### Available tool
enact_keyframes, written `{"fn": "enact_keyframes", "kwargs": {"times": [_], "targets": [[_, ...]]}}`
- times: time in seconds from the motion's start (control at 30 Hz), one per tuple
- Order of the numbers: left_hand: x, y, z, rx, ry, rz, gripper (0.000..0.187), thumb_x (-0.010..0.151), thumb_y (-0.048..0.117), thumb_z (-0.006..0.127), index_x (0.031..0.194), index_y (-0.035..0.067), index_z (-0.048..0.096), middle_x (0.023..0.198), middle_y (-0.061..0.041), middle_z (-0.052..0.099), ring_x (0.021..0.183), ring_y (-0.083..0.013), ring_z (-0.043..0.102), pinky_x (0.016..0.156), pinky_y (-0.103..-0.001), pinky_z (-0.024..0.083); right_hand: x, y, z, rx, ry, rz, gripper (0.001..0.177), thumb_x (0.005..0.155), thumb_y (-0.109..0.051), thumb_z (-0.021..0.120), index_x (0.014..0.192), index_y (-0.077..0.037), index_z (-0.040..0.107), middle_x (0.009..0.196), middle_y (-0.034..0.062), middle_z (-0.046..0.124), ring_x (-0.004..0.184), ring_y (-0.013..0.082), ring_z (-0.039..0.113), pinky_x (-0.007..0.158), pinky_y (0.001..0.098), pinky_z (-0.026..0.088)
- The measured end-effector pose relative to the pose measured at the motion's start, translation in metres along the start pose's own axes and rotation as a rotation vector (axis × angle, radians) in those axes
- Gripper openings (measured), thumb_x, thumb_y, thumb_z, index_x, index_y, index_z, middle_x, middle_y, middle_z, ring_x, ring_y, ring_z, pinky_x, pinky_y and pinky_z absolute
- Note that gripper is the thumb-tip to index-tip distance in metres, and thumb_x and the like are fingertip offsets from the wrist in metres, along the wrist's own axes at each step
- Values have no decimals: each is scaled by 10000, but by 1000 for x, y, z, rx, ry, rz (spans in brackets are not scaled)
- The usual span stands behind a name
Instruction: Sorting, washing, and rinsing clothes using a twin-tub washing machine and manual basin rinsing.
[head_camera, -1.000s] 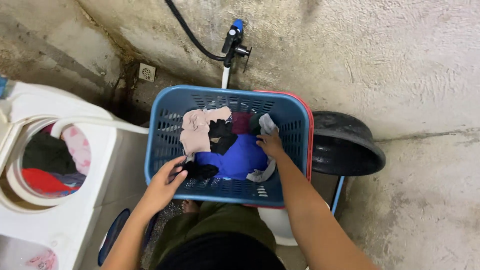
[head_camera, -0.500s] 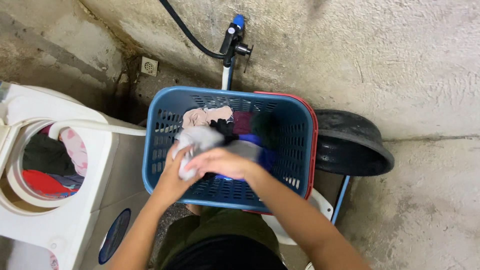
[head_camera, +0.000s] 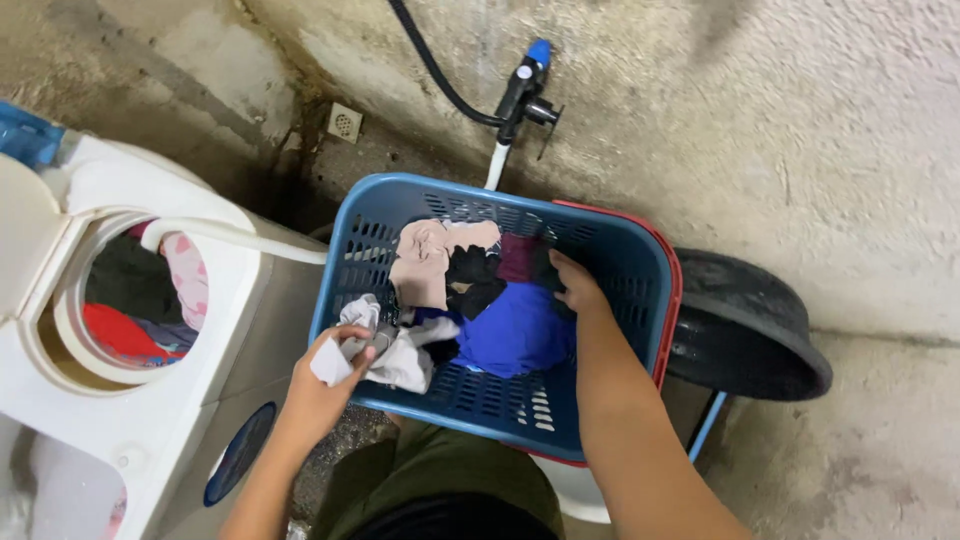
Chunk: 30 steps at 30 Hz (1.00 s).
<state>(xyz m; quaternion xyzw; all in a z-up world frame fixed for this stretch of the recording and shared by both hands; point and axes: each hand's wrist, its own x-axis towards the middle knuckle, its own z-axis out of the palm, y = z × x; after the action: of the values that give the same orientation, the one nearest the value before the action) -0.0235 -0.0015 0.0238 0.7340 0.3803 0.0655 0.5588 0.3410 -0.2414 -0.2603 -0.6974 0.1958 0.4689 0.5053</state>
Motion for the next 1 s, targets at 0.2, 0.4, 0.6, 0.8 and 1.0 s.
{"fn": "enact_keyframes", "kwargs": {"times": [0.2,0.4,0.6,0.8,1.0], "targets": [[-4,41,-8,121,-38,-24,881,804,224,790,1574,250,363,1221,-88,710,1095,-183,681,918,-329,509,-41,-3,69,328,-690,-396,454,1090,-394,502,1374,-77,659,1395,91,631,1060,210,528,1032,499,485],[-1,26,-12,180,-209,-191,1264,755,206,878,1681,280,20,1157,-140,741,1008,-225,730,917,-347,559,-320,-47,186,-312,-1235,-637,227,1091,-143,615,1205,-1,750,1269,81,689,1152,181,621,1046,319,486],[-22,2,-97,84,204,147,221,904,232,729,1045,61,741,876,-86,738,790,-178,679,700,-334,547,-378,-90,238,-349,-955,-1257,331,1058,-220,578,1360,-98,636,1475,91,563,1347,176,559,1063,324,520],[-147,56,-243,52,650,298,305,932,232,784,1167,54,705,945,-46,664,810,-129,617,705,-287,512,-402,-73,303,-625,-1019,-1337,366,1047,-234,613,1377,-79,640,1476,124,575,1401,240,524,1177,368,394],[-260,50,-327,227,1057,443,340,1042,210,795,1288,41,632,1196,-37,665,1052,-136,629,951,-297,534,-420,-32,362,-808,-1132,-1192,363,1015,-244,607,1340,-91,660,1449,100,583,1358,222,534,1111,346,418]]}}
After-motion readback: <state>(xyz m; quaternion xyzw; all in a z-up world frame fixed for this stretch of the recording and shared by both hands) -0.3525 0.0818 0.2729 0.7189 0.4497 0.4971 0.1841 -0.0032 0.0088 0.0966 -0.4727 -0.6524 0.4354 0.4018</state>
